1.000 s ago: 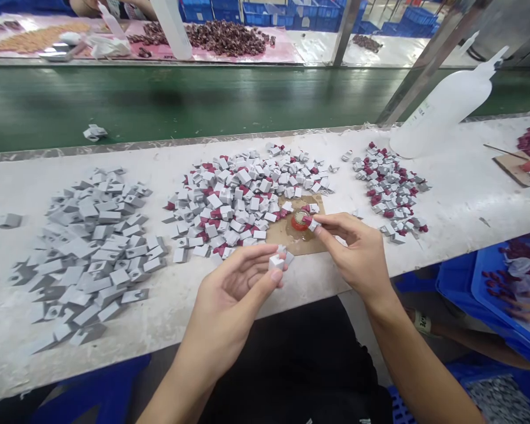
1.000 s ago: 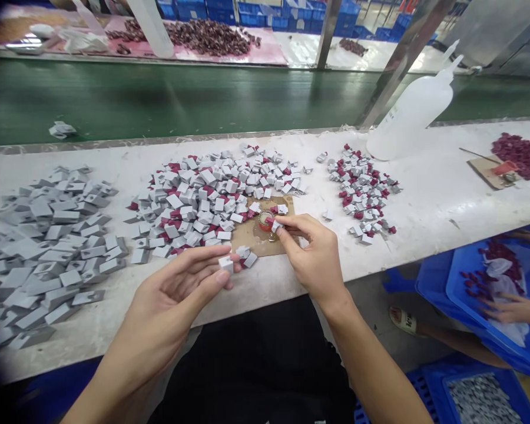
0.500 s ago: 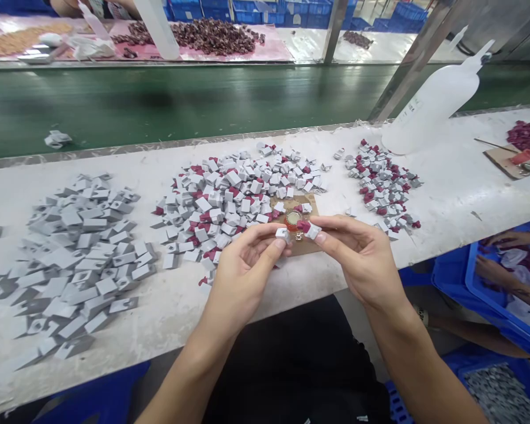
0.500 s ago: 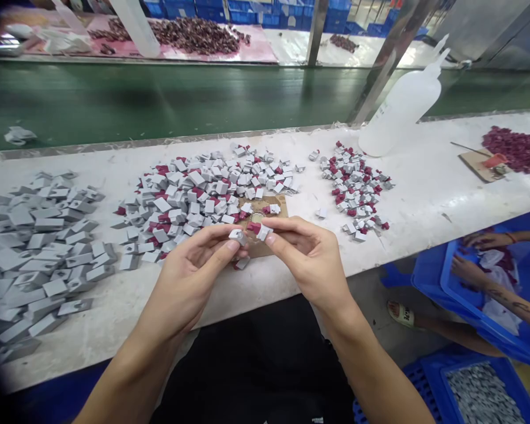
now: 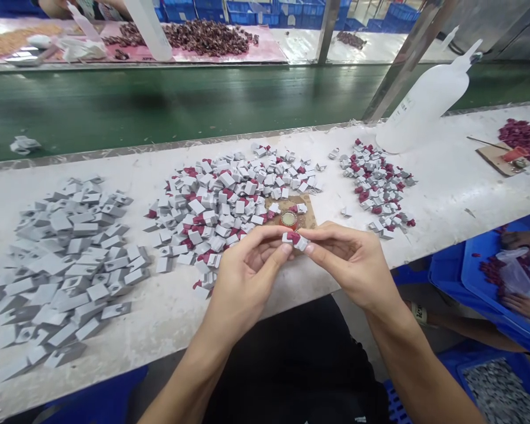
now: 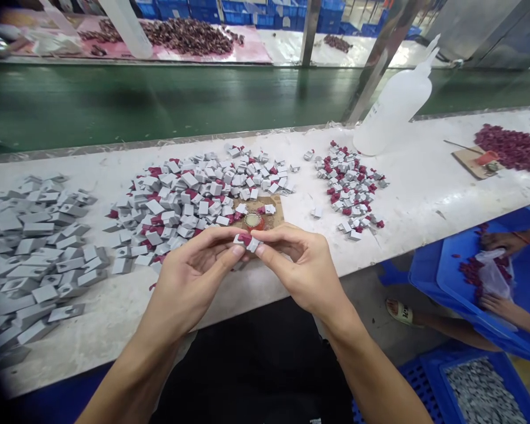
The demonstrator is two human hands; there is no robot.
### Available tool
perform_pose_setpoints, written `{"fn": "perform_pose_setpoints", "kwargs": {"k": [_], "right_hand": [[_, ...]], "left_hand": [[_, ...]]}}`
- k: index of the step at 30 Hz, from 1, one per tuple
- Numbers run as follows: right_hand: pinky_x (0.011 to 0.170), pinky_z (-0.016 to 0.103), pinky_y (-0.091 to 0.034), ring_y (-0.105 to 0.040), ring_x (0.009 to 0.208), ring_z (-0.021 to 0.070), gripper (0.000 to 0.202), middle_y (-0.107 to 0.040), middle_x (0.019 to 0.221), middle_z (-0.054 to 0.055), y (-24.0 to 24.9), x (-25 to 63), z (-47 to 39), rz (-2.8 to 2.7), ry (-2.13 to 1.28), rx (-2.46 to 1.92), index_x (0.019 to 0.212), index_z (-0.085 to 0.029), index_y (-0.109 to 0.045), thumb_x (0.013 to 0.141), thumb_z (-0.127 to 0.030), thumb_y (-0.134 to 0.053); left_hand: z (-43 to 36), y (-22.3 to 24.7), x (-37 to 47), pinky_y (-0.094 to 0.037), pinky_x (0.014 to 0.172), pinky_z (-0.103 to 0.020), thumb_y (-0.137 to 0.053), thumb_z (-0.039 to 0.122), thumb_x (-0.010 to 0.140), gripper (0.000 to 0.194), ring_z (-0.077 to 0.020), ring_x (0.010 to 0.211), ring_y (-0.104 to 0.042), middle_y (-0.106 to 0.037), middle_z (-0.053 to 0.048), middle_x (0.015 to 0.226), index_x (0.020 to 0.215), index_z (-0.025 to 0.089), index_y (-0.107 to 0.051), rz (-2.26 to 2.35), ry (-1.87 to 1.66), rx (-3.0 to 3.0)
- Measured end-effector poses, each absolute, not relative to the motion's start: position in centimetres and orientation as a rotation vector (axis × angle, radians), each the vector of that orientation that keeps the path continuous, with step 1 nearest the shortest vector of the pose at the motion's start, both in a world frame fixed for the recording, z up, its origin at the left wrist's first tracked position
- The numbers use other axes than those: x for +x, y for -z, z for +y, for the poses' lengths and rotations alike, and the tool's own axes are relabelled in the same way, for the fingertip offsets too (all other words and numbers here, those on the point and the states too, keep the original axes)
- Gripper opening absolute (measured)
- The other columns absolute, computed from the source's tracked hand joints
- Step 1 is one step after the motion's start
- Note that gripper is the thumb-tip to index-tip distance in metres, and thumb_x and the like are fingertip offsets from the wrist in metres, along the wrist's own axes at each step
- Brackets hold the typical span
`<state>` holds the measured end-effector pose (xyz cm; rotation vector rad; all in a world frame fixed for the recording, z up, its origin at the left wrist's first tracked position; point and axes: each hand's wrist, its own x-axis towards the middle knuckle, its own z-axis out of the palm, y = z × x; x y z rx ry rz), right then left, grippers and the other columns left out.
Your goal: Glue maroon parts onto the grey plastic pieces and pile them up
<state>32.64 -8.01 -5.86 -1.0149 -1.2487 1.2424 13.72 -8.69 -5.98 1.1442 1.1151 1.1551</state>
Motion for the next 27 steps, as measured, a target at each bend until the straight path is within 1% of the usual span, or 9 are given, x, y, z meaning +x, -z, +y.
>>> {"fn": "perform_pose_setpoints", "kwargs": {"k": [2, 7, 11, 14, 17, 20, 22, 23, 27], "right_hand": [[0.095, 0.029, -0.075, -0.090, 0.101, 0.0204, 0.016, -0.092, 0.106, 0.002, 5.7, 32.8, -7.9, -1.240, -1.275, -0.990, 0.109, -0.029, -0.096, 0.096, -0.020, -0.093], [0.100, 0.033, -0.075, -0.090, 0.108, 0.0227, 0.016, -0.093, 0.111, 0.001, 5.6, 33.6, -6.5, -1.239, -1.302, -0.978, 0.111, -0.032, -0.095, 0.098, -0.022, -0.093], [0.102, 0.038, -0.074, -0.089, 0.113, 0.0251, 0.018, -0.093, 0.116, 0.002, 6.1, 34.8, -4.6, -1.271, -1.161, -1.051, 0.115, -0.032, -0.094, 0.097, -0.030, -0.093], [0.100, 0.043, -0.074, -0.088, 0.113, 0.0275, 0.023, -0.092, 0.119, 0.006, 6.5, 36.5, -3.2, -1.326, -0.920, -1.210, 0.119, -0.028, -0.091, 0.099, -0.038, -0.088], [0.092, 0.044, -0.073, -0.087, 0.109, 0.0293, 0.028, -0.090, 0.121, 0.010, 6.8, 38.9, -2.0, -1.474, -0.583, -1.451, 0.121, -0.024, -0.090, 0.102, -0.038, -0.076], [0.087, 0.047, -0.070, -0.084, 0.103, 0.0312, 0.030, -0.089, 0.119, 0.013, 6.9, 41.1, -1.0, -1.544, -0.405, -1.586, 0.120, -0.021, -0.089, 0.099, -0.030, -0.070], [0.095, 0.054, -0.067, -0.080, 0.102, 0.0333, 0.030, -0.088, 0.118, 0.014, 7.1, 42.1, -0.1, -1.558, -0.329, -1.639, 0.117, -0.020, -0.089, 0.097, -0.024, -0.068], [0.102, 0.057, -0.064, -0.078, 0.105, 0.0349, 0.030, -0.087, 0.118, 0.014, 7.2, 42.5, 0.4, -1.573, -0.287, -1.665, 0.117, -0.020, -0.089, 0.096, -0.022, -0.067], [0.118, 0.063, -0.053, -0.070, 0.122, 0.0402, 0.034, -0.083, 0.120, 0.015, 7.9, 42.9, 3.0, -1.656, -0.175, -1.745, 0.119, -0.022, -0.089, 0.095, -0.016, -0.067]], "left_hand": [[-8.7, 5.5, 13.5, -0.069, 0.095, -0.028, -0.082, 0.030, 0.105, 0.011, -0.0196, 0.106, -0.082, -0.086, -0.004, 0.118, 0.114, 0.024, -0.084, 1.117, -1.151, 1.243], [-6.0, 2.9, 12.8, -0.064, 0.082, -0.032, -0.073, 0.030, 0.107, 0.012, -0.0208, 0.097, -0.080, -0.084, -0.002, 0.113, 0.115, 0.026, -0.081, 1.197, -0.940, 1.622], [-2.7, 0.7, 12.6, -0.059, 0.080, -0.036, -0.072, 0.026, 0.102, 0.011, -0.0243, 0.098, -0.077, -0.082, -0.003, 0.105, 0.107, 0.025, -0.081, 1.328, -0.801, 1.921], [-0.4, -0.4, 12.6, -0.057, 0.077, -0.036, -0.075, 0.030, 0.100, 0.011, -0.0240, 0.091, -0.076, -0.083, -0.003, 0.104, 0.107, 0.024, -0.081, 1.421, -0.746, 1.936], [2.8, -1.2, 12.0, -0.057, 0.079, -0.034, -0.076, 0.031, 0.102, 0.020, -0.0236, 0.094, -0.075, -0.084, -0.005, 0.110, 0.118, 0.021, -0.082, 1.618, -0.730, 1.915], [7.5, -2.0, 10.7, -0.059, 0.088, -0.036, -0.073, 0.039, 0.107, 0.042, -0.0229, 0.097, -0.072, -0.083, -0.009, 0.119, 0.137, 0.010, -0.075, 1.800, -0.720, 1.884], [11.1, -2.1, 9.8, -0.060, 0.096, -0.044, -0.073, 0.049, 0.109, 0.055, -0.0237, 0.100, -0.071, -0.081, -0.014, 0.126, 0.138, 0.002, -0.071, 1.892, -0.681, 1.826], [12.9, -2.0, 9.4, -0.061, 0.100, -0.047, -0.074, 0.052, 0.109, 0.057, -0.0247, 0.104, -0.071, -0.080, -0.015, 0.128, 0.135, 0.001, -0.072, 1.933, -0.656, 1.791], [19.4, -0.8, 8.2, -0.066, 0.101, -0.048, -0.077, 0.048, 0.110, 0.039, -0.0260, 0.113, -0.077, -0.078, -0.012, 0.131, 0.126, 0.012, -0.076, 2.053, -0.573, 1.625]]}}
